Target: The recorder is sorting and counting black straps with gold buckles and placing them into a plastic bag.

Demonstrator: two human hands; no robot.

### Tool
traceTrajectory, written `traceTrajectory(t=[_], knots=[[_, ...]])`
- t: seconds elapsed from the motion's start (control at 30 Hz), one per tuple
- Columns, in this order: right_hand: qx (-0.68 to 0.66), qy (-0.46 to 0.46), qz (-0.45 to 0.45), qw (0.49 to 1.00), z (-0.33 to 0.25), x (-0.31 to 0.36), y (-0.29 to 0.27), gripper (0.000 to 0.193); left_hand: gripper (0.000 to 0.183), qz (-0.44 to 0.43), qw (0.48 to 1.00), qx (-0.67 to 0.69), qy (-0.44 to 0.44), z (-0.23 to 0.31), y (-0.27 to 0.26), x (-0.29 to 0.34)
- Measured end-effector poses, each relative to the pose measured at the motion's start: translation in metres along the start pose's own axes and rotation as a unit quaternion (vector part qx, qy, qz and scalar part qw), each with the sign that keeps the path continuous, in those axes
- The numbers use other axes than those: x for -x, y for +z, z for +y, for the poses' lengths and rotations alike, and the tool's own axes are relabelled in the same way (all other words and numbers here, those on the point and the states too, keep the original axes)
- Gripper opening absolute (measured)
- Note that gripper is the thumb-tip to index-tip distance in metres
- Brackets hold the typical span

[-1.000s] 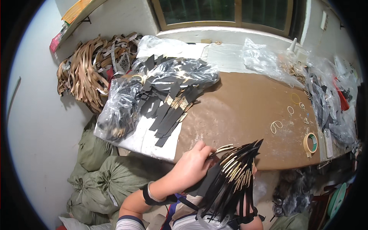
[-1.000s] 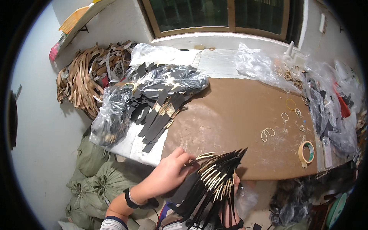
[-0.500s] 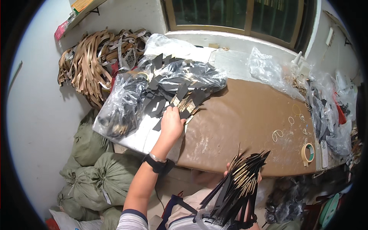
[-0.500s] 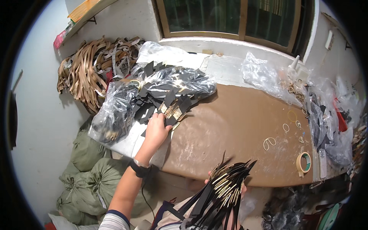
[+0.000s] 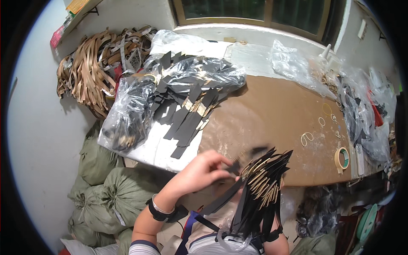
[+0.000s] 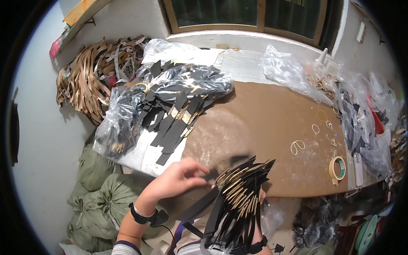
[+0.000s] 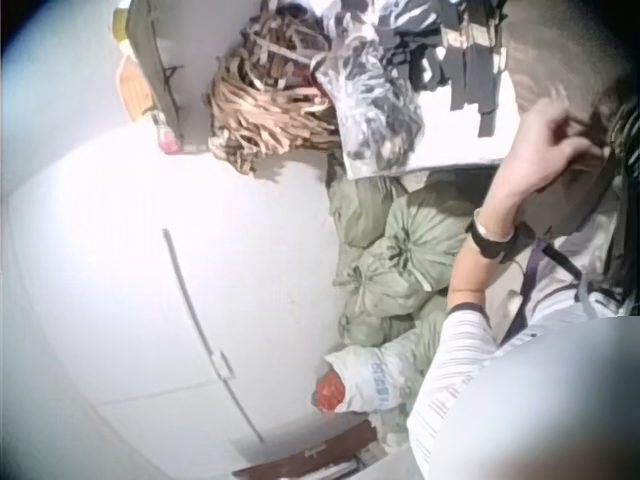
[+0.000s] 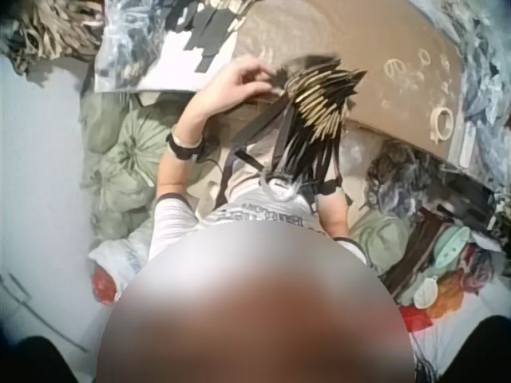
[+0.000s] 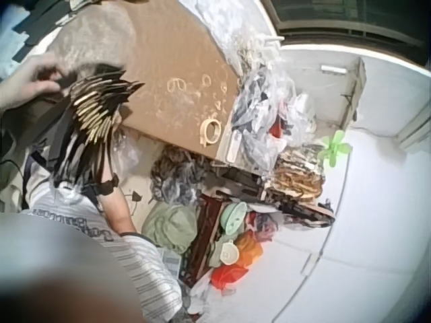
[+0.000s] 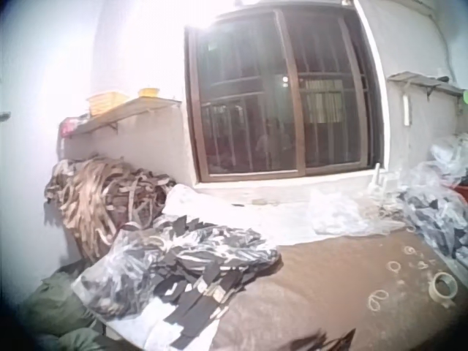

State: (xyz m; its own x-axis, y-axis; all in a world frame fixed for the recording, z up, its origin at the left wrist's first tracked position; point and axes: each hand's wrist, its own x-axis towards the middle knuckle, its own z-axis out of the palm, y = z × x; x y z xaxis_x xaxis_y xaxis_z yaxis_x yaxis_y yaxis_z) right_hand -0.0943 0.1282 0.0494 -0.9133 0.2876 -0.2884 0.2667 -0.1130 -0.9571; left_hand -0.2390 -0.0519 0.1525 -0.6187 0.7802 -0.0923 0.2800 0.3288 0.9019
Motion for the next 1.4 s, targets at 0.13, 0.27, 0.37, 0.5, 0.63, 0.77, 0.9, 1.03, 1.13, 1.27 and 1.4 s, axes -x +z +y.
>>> traceTrajectory(t=[0.13,0.27,0.37,0.5,0.63,0.77,0.9,1.03,1.13,1.27,1.4], knots=[[-0.114,0.004,0.017,0.993,-0.012,0.000,0.002,0.058,0.020,0.174,0.973,-0.149,0.028,-0.017,-0.027,-0.032],[-0.230,0.005,0.022,0.973,-0.025,0.012,0.017,0.059,0.028,0.388,0.892,-0.230,-0.006,-0.076,-0.069,-0.073],[-0.319,0.010,0.045,0.947,-0.020,0.029,0.018,0.059,0.031,0.294,0.912,-0.268,-0.097,-0.076,-0.067,-0.077],[-0.440,0.021,0.083,0.894,-0.039,0.028,0.026,0.060,0.030,0.308,0.924,-0.228,-0.010,-0.070,-0.047,-0.067],[-0.549,0.030,0.100,0.829,-0.049,0.039,0.026,0.060,0.028,0.227,0.953,-0.193,0.052,-0.027,-0.021,-0.020],[-0.557,0.046,0.076,0.825,-0.014,0.026,0.016,0.062,0.032,0.088,0.985,-0.129,0.077,0.006,0.020,0.010],[-0.558,0.054,0.023,0.828,-0.003,0.021,0.012,0.064,0.023,-0.036,0.993,-0.090,0.068,0.016,0.012,0.016],[-0.558,0.052,-0.016,0.828,0.005,0.015,0.007,0.066,0.028,0.219,0.959,-0.178,-0.022,-0.031,-0.033,-0.042],[-0.559,0.058,-0.061,0.825,0.006,0.012,0.009,0.068,0.061,0.382,0.876,-0.276,-0.099,-0.072,-0.079,-0.073],[-0.562,0.055,-0.093,0.820,0.010,0.009,-0.001,0.071,0.062,0.300,0.872,-0.357,-0.148,-0.096,-0.080,-0.087],[-0.570,0.060,-0.121,0.811,0.018,0.012,-0.003,0.074,0.055,0.269,0.925,-0.200,-0.180,-0.089,-0.087,-0.069]])
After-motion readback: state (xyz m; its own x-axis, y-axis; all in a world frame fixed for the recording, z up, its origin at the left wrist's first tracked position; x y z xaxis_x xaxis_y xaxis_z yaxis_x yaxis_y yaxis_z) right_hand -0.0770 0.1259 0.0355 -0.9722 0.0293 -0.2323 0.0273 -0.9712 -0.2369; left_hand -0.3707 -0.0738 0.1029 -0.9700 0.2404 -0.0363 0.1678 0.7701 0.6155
